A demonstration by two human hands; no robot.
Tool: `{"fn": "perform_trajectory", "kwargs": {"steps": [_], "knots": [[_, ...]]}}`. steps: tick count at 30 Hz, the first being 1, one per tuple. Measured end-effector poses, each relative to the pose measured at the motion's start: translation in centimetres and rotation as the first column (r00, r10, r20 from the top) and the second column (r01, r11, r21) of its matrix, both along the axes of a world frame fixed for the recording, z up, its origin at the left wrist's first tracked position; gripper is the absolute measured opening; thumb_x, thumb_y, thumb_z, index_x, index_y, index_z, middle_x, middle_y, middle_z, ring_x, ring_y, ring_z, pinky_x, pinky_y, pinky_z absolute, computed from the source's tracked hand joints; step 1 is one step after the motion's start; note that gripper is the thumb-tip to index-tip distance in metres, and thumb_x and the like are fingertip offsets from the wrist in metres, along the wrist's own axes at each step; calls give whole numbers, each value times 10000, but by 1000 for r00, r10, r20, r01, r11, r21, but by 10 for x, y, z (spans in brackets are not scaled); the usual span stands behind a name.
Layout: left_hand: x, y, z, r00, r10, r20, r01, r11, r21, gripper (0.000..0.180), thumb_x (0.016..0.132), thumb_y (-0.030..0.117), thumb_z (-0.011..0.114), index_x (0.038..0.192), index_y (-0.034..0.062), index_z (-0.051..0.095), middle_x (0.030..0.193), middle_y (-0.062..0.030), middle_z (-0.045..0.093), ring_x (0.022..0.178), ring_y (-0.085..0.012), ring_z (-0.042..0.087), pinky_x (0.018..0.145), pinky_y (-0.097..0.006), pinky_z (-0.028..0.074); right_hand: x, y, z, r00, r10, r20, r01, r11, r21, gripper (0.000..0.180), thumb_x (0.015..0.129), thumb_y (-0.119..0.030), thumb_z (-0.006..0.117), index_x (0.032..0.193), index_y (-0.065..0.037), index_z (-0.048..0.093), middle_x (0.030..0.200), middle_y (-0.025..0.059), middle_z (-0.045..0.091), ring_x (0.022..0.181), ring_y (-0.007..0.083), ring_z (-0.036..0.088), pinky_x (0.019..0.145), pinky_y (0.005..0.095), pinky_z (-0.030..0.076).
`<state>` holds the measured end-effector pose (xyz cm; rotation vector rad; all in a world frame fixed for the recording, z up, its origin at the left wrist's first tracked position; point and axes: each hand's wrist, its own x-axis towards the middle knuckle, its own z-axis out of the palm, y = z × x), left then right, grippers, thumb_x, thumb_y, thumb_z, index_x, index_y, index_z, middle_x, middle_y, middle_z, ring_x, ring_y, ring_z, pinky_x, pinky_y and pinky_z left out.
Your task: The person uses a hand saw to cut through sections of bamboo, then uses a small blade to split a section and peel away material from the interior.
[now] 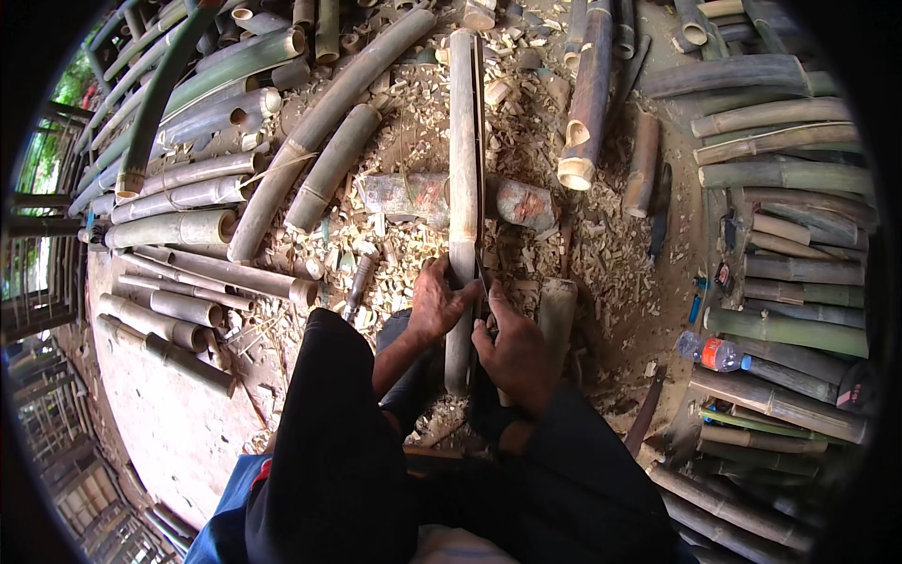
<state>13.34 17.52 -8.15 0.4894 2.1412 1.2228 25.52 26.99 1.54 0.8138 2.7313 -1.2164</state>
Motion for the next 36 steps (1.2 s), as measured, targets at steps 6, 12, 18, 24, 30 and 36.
{"fn": "perform_trajectory", "kwargs": {"steps": [6, 12, 18, 24, 30, 36], "knots": [[-2, 5, 2, 1000, 5, 28, -2, 996, -95, 484, 734, 314, 789, 1036, -34, 639, 949, -224, 629, 917, -377, 612, 841, -475, 497, -28, 14, 3, 999, -39, 3, 39, 995, -96, 520, 865, -182, 613, 1326, 43, 527, 963, 243, 675, 927, 411, 669, 817, 476, 525], [-6, 3, 15, 998, 18, 57, -16, 999, -30, 528, 748, 371, 818, 1052, -34, 666, 1000, -249, 650, 949, -379, 645, 859, -466, 512, -10, 16, 12, 995, -67, -80, 52, 984, -168, 489, 848, -192, 649, 1294, -7, 575, 892, 222, 670, 842, 383, 680, 766, 445, 532], [-5, -2, 6, 998, 22, 52, -20, 999, -29, 520, 757, 364, 822, 1054, -33, 662, 969, -245, 657, 929, -371, 649, 856, -464, 513, -14, 18, 19, 999, 12, 41, -10, 999, -47, 571, 846, -191, 649, 1374, -5, 536, 852, 201, 673, 797, 363, 686, 716, 450, 538], [1, 6, 2, 1000, -2, 17, 2, 1000, 2, 491, 762, 326, 805, 1058, -31, 643, 972, -249, 646, 912, -386, 640, 836, -470, 511, -28, 22, -5, 997, -13, -73, 20, 995, 97, 562, 844, -176, 619, 1363, 22, 536, 892, 232, 686, 819, 398, 685, 744, 471, 548], [-5, -4, 3, 1000, 8, -19, -9, 995, -96, 530, 764, 345, 782, 1098, -32, 617, 950, -254, 628, 933, -403, 623, 842, -476, 504, -62, 20, -11, 994, -72, -76, 77, 995, 60, 527, 843, -148, 634, 1318, 67, 561, 1029, 301, 673, 986, 433, 671, 856, 456, 538], [-2, 4, 12, 999, -44, -9, 43, 998, -49, 547, 765, 368, 776, 1104, -30, 614, 947, -257, 636, 926, -403, 629, 852, -478, 503, -126, 54, 2, 990, -141, 7, 138, 978, 154, 558, 847, -214, 608, 1325, 69, 552, 954, 310, 678, 889, 443, 681, 812, 481, 538]]}}
